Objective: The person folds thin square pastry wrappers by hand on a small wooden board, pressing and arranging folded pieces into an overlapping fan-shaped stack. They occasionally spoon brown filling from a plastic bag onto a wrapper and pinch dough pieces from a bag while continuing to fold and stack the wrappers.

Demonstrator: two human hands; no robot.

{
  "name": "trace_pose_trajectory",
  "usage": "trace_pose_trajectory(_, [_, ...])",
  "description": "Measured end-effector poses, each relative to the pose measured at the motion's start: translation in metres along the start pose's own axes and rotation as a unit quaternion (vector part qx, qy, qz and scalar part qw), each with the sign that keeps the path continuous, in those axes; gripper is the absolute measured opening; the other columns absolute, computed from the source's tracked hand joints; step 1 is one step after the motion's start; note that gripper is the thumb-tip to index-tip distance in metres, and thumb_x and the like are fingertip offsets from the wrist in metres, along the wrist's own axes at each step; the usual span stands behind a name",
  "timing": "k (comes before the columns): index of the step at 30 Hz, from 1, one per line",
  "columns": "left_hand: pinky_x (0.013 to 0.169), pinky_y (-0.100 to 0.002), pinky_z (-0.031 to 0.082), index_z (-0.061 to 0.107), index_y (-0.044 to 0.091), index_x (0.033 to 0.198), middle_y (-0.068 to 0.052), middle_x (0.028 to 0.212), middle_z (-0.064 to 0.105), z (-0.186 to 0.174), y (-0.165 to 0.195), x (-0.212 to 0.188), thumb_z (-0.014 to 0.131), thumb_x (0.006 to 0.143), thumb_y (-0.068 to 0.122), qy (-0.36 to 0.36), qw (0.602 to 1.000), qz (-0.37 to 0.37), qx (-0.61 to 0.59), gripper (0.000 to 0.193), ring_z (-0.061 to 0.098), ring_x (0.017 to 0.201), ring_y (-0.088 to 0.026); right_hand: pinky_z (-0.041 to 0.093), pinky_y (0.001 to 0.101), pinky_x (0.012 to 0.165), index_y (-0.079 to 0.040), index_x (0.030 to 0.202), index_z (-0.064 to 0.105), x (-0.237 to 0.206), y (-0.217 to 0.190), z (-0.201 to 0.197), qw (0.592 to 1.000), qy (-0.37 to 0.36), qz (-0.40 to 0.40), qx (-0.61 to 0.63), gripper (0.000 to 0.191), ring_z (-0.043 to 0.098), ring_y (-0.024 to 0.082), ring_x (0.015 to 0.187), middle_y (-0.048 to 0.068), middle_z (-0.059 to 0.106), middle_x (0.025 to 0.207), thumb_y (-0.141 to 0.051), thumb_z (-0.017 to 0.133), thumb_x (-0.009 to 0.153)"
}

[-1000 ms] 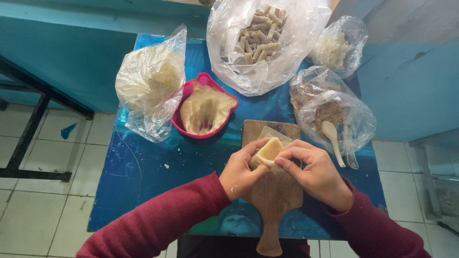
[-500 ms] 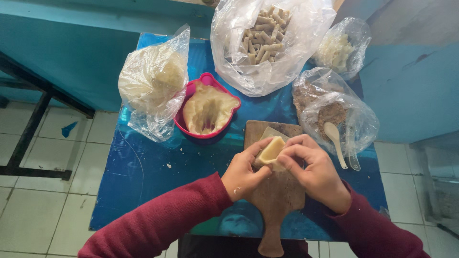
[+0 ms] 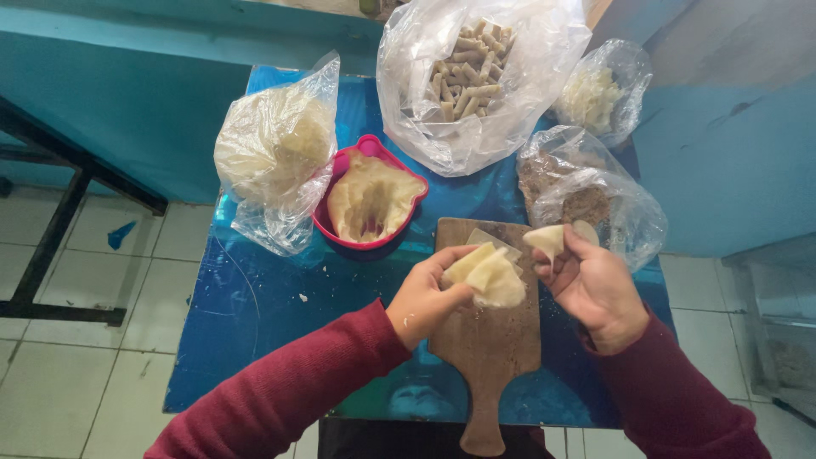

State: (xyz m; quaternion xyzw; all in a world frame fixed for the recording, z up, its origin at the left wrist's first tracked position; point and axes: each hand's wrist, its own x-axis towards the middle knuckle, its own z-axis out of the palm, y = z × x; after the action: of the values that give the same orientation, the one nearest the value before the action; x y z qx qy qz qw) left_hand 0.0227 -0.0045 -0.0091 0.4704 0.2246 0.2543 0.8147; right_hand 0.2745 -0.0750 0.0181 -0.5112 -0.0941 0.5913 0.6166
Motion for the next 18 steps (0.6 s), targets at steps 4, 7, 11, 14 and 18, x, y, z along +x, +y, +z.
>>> trace_pose_trajectory(4, [0.071, -0.023, 0.049, 0.052, 0.000, 0.148, -0.004, 0.101, 0.067, -0.007, -0.003, 0.007, 0.059, 0.090, 0.002, 0.057, 0.992, 0.039, -0.104, 0.059, 0.058, 0.077, -0.007, 0.055, 0.0363, 0.084, -0.001, 0.123, 0.057, -0.004, -0.006, 0.000, 1.000, 0.011, 0.010, 0.008, 0.041, 0.069, 0.024, 0.098, 0.014, 0.072, 0.115, -0.035, 0.040, 0.107])
trace_pose_trajectory(7, [0.073, -0.027, 0.053, 0.047, 0.006, 0.148, -0.003, 0.096, 0.066, -0.010, 0.000, 0.007, 0.058, 0.087, 0.001, 0.103, 0.983, 0.040, -0.148, 0.062, 0.061, 0.076, -0.009, 0.057, 0.0373, 0.088, -0.003, 0.128, 0.052, -0.017, -0.006, 0.016, 0.997, 0.009, -0.009, -0.072, 0.033, 0.069, 0.024, 0.102, 0.013, 0.070, 0.118, -0.016, 0.050, 0.098])
trace_pose_trajectory(11, [0.075, -0.026, 0.051, 0.048, 0.004, 0.147, -0.002, 0.103, 0.069, -0.007, 0.006, 0.005, 0.056, 0.089, 0.002, 0.136, 0.981, 0.069, -0.121, 0.059, 0.061, 0.080, -0.007, 0.054, 0.0326, 0.092, -0.007, 0.144, 0.047, -0.037, -0.015, 0.036, 0.961, -0.084, -0.057, -0.258, 0.053, 0.069, 0.021, 0.105, 0.017, 0.075, 0.113, -0.003, 0.061, 0.094])
trace_pose_trajectory(14, [0.076, -0.027, 0.051, 0.046, 0.004, 0.147, -0.003, 0.104, 0.068, -0.005, 0.010, 0.003, 0.056, 0.089, 0.002, 0.141, 0.977, 0.085, -0.133, 0.059, 0.061, 0.081, -0.008, 0.054, 0.0309, 0.090, -0.003, 0.145, 0.050, -0.047, -0.018, 0.050, 0.879, -0.079, -0.151, -0.444, 0.055, 0.070, 0.018, 0.103, 0.008, 0.079, 0.109, -0.003, 0.063, 0.091])
trace_pose_trajectory(18, [0.077, -0.027, 0.052, 0.046, 0.004, 0.149, -0.005, 0.105, 0.069, -0.004, 0.010, 0.004, 0.055, 0.090, 0.001, 0.157, 0.974, 0.105, -0.127, 0.059, 0.061, 0.081, -0.009, 0.051, 0.0343, 0.092, -0.015, 0.150, 0.053, -0.065, -0.010, 0.057, 0.511, -0.021, -0.388, -0.767, 0.065, 0.068, 0.021, 0.101, 0.009, 0.074, 0.104, -0.006, 0.067, 0.087])
